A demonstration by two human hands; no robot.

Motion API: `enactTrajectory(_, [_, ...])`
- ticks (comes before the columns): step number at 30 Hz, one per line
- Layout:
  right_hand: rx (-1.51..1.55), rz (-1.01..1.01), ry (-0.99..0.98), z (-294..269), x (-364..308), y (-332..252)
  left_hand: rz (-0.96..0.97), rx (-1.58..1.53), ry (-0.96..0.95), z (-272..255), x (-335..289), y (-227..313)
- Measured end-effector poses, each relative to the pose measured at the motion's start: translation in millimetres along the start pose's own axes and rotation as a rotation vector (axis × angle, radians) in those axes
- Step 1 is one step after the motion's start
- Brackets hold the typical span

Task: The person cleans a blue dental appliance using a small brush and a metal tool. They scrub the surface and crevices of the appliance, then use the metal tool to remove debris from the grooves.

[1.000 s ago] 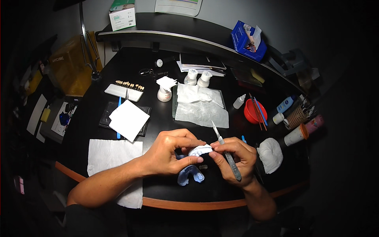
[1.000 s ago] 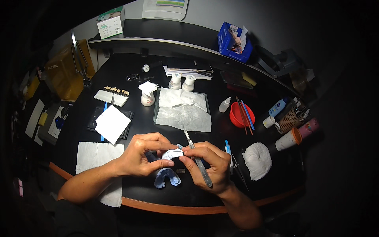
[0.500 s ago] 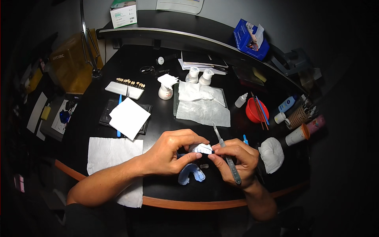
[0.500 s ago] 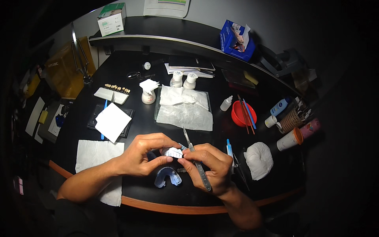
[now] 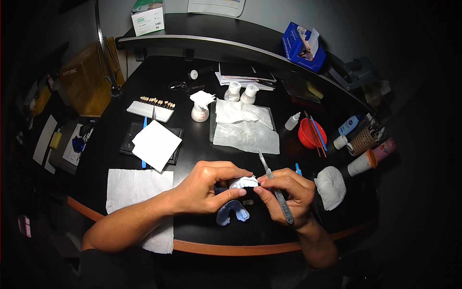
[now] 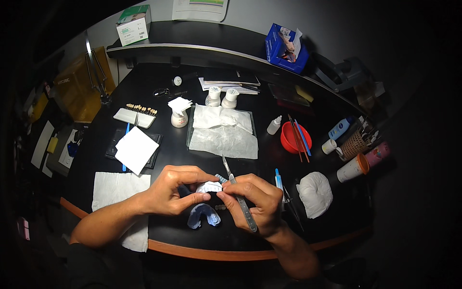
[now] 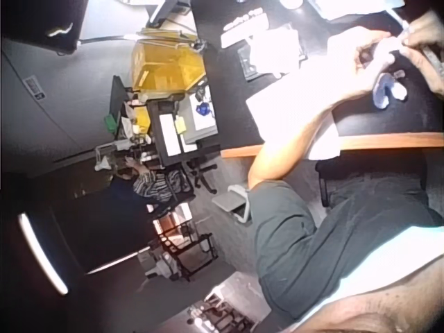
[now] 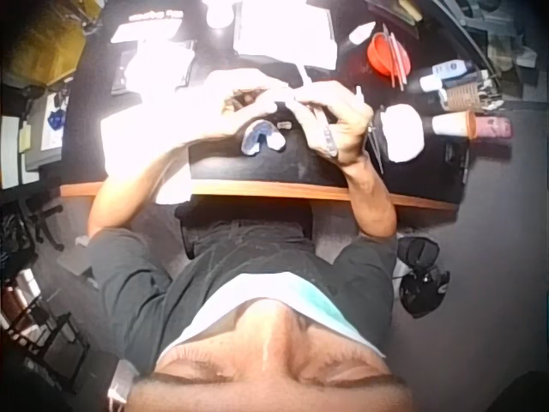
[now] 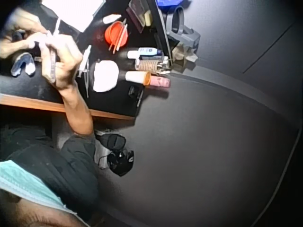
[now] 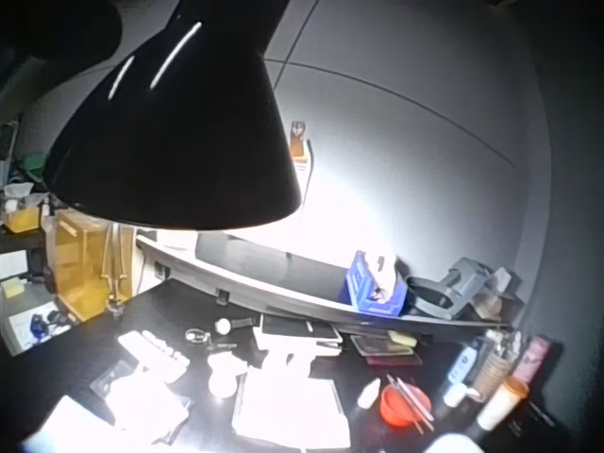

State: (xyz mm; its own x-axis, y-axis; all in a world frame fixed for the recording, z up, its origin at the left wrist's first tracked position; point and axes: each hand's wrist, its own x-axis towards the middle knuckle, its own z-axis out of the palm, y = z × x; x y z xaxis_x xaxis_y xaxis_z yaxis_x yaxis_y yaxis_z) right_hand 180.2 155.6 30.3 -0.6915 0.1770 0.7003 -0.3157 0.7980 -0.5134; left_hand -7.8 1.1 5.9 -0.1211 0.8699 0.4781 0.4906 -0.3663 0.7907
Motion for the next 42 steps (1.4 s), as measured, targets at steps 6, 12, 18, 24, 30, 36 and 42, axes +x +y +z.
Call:
enactTrajectory(6, [0.01,0.015,-0.003,0,-1,1,0.019,0.0,-0.01,0,0,0])
enactTrajectory(12, [0.0,-0.02,-0.001,-1,0,2,0.011,-0.011,-0.02,1,1,-1])
enactTrajectory(18, [0.02,-0.038,0.02,2,1,2,-0.022,-0.037,-0.003,-2,0,-2])
enactTrajectory(24, [0.241,0.176,0.089,-9,-11,-3,-0.046,-0.091,0.045,-3,2,-2])
enactTrajectory(30, [0.344,0.266,0.031,-8,-8,-5,-0.021,-0.05,0.043,-3,1,-4])
enactTrajectory(36, [0.442,0.252,0.029,-2,-10,3,-0.041,-0.025,-0.002,-4,2,-3])
enactTrajectory(42, [0.556,0.368,0.052,-6,-9,4,0.021,-0.046,0.039,0,2,-6])
